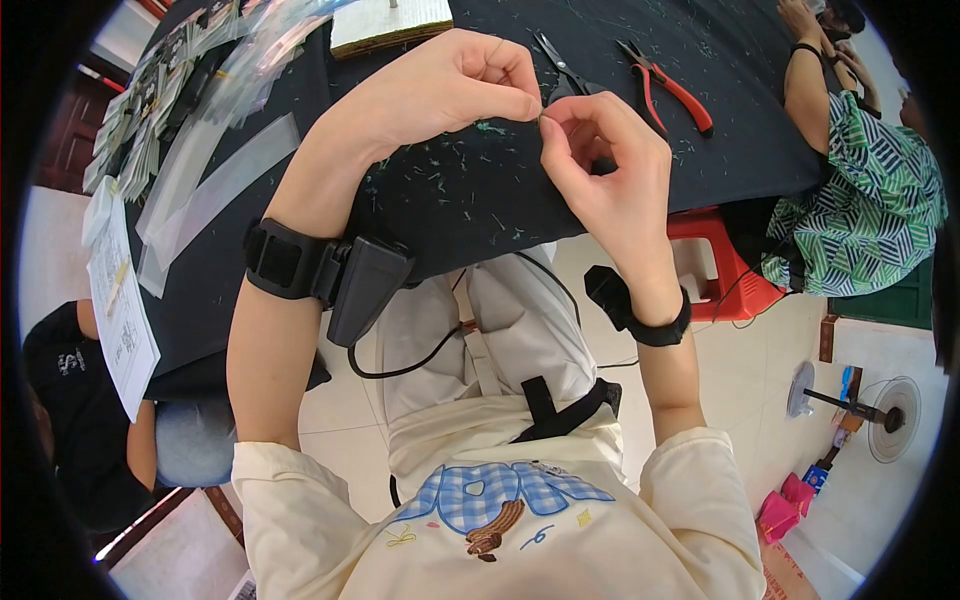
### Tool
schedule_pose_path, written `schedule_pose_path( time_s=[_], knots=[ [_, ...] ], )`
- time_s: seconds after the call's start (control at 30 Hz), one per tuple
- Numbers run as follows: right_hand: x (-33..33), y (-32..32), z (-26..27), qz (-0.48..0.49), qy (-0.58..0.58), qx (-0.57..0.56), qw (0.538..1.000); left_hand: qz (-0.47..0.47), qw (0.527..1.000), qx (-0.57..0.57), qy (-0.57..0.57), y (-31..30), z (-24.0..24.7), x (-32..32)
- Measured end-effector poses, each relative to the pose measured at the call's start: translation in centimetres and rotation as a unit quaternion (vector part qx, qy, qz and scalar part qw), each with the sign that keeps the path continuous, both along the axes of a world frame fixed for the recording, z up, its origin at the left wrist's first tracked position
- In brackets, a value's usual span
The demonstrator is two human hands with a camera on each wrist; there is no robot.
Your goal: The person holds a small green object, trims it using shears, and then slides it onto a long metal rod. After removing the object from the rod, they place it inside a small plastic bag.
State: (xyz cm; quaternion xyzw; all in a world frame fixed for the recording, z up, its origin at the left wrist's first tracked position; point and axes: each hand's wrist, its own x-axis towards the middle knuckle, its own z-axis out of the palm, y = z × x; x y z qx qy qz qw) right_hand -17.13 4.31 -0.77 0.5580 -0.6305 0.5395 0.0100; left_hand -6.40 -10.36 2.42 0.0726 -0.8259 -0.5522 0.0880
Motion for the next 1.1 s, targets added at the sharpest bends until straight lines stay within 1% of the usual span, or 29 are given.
schedule_pose_path(
  time_s=[0.27, 0.43, 0.8, 0.9, 0.97, 1.1],
  knots=[
    [0.02, 0.07, -0.11, -0.004, 0.007, 0.012, 1.0, -0.019, 1.0, 0.002, -0.004, 0.04, -0.14, -0.11],
    [0.03, 0.13, 0.01, -0.007, 0.006, 0.012, 1.0, 0.003, 1.0, -0.001, -0.015, 0.2, -0.03, -0.05],
    [0.03, 0.2, -0.26, -0.021, -0.003, 0.0, 1.0, 0.008, 1.0, -0.007, -0.009, 0.25, -0.14, -0.14],
    [-0.18, 0.12, -0.6, -0.018, -0.035, -0.013, 0.999, 0.018, 1.0, -0.006, -0.004, 0.2, 0.0, -0.08],
    [-0.19, 0.06, -0.53, -0.023, -0.055, -0.042, 0.997, 0.024, 1.0, -0.003, -0.002, 0.21, 0.1, -0.04],
    [0.03, 0.03, -0.17, -0.018, -0.048, -0.02, 0.998, 0.03, 0.999, 0.02, -0.001, 0.33, 0.23, 0.01]
  ],
)
